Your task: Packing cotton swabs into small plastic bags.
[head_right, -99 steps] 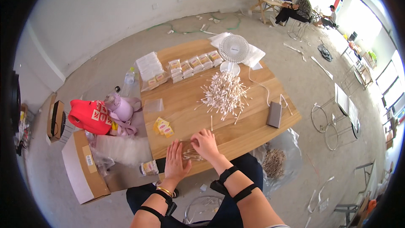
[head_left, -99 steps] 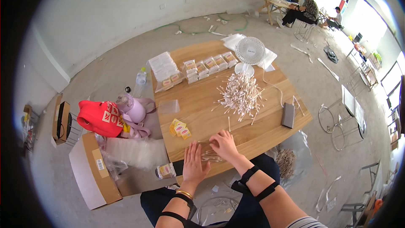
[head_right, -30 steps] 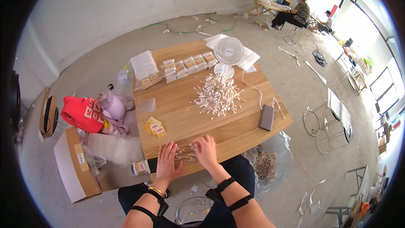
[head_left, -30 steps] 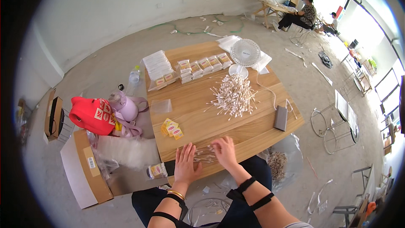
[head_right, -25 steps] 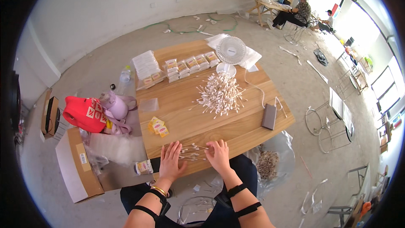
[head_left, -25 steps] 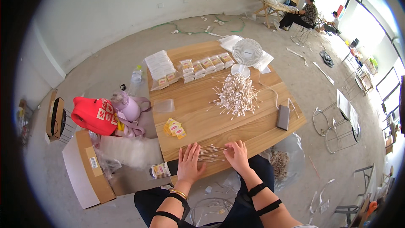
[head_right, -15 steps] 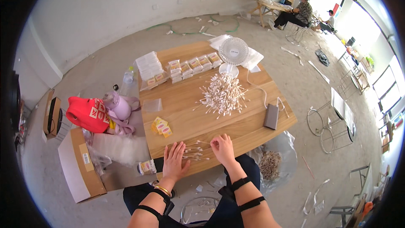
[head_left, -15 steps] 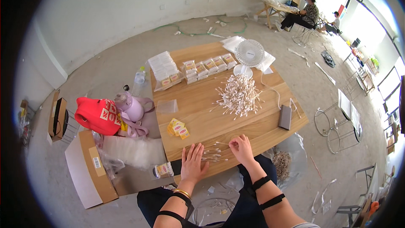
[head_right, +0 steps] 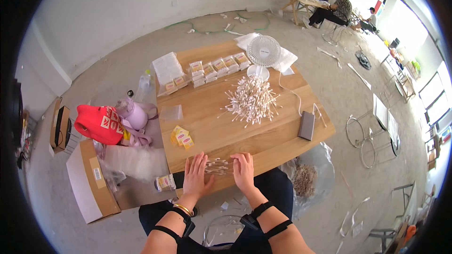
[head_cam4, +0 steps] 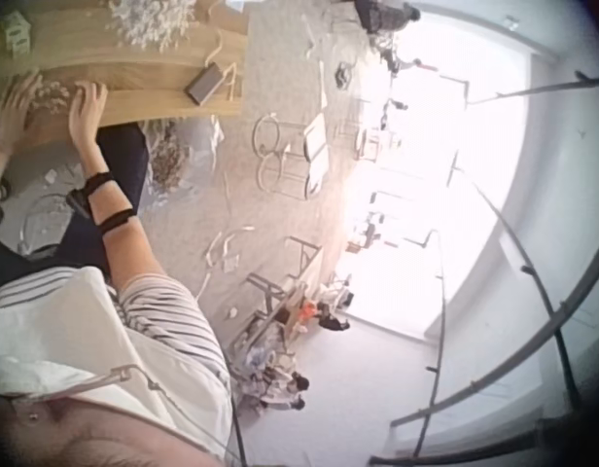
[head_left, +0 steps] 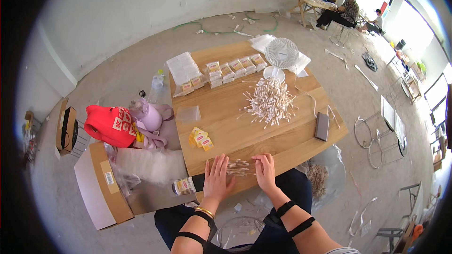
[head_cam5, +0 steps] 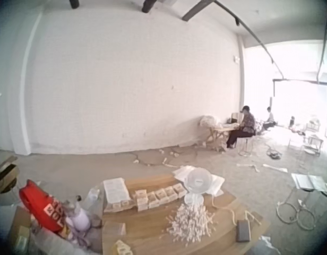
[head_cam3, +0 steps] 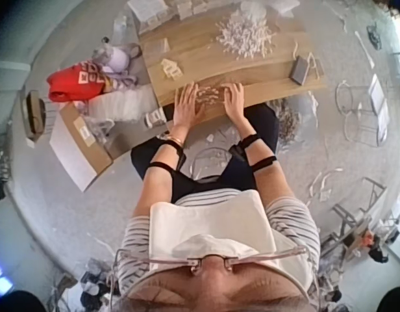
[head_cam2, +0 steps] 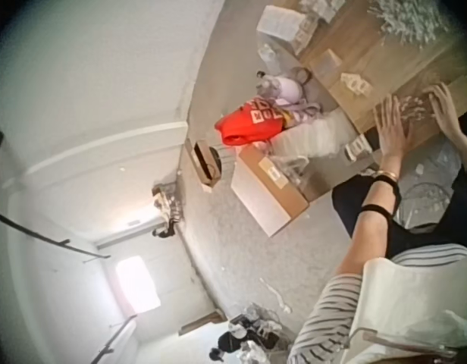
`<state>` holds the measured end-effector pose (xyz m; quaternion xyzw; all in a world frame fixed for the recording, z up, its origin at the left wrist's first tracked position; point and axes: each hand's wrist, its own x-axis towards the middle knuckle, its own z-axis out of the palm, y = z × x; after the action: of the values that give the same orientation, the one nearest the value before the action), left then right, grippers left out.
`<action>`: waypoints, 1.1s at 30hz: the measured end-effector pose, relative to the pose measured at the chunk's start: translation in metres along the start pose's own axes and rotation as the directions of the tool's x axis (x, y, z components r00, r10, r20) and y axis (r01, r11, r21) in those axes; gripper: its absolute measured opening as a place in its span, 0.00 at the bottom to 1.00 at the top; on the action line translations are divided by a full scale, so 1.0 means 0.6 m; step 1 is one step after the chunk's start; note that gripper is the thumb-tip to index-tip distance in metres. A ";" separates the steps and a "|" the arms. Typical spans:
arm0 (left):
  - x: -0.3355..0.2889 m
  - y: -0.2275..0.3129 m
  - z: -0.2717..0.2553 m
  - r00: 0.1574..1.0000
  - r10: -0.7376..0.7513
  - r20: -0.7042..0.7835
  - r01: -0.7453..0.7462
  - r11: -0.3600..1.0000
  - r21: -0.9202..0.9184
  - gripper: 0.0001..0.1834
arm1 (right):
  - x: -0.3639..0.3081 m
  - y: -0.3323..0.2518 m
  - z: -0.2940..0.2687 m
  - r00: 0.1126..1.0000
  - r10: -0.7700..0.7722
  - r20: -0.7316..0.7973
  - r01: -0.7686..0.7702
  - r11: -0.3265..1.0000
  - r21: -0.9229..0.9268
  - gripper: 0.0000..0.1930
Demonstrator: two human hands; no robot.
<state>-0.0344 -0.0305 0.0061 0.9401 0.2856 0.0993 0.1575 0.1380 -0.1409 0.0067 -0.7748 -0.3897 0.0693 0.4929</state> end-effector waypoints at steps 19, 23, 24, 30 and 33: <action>-0.002 -0.016 0.021 0.989 0.023 -0.146 -0.055 0.973 -0.225 0.48 | 0.008 -0.058 0.131 0.999 0.001 0.035 -0.012 0.946 0.325 0.12; -0.009 -0.008 0.013 0.982 -0.042 -0.183 -0.018 0.949 -0.315 0.47 | 0.008 -0.066 0.129 1.000 0.026 0.012 -0.028 0.935 0.354 0.11; -0.016 -0.004 0.007 0.980 -0.094 -0.177 0.032 0.945 -0.326 0.47 | 0.010 -0.060 0.116 1.000 0.031 0.001 -0.030 0.945 0.325 0.10; -0.047 0.005 -0.027 0.975 -0.168 -0.142 0.097 0.906 -0.412 0.45 | 0.009 -0.023 0.045 0.996 0.070 -0.048 -0.056 0.966 0.251 0.09; -0.053 0.006 -0.018 0.978 -0.152 -0.142 0.083 0.912 -0.403 0.45 | -0.002 -0.029 0.059 0.998 0.030 -0.050 -0.018 0.974 0.224 0.09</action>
<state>-0.0613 -0.0487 0.0145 0.8581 0.3284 0.2251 0.3243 0.1104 -0.1131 0.0030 -0.7206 -0.3569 0.0979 0.5863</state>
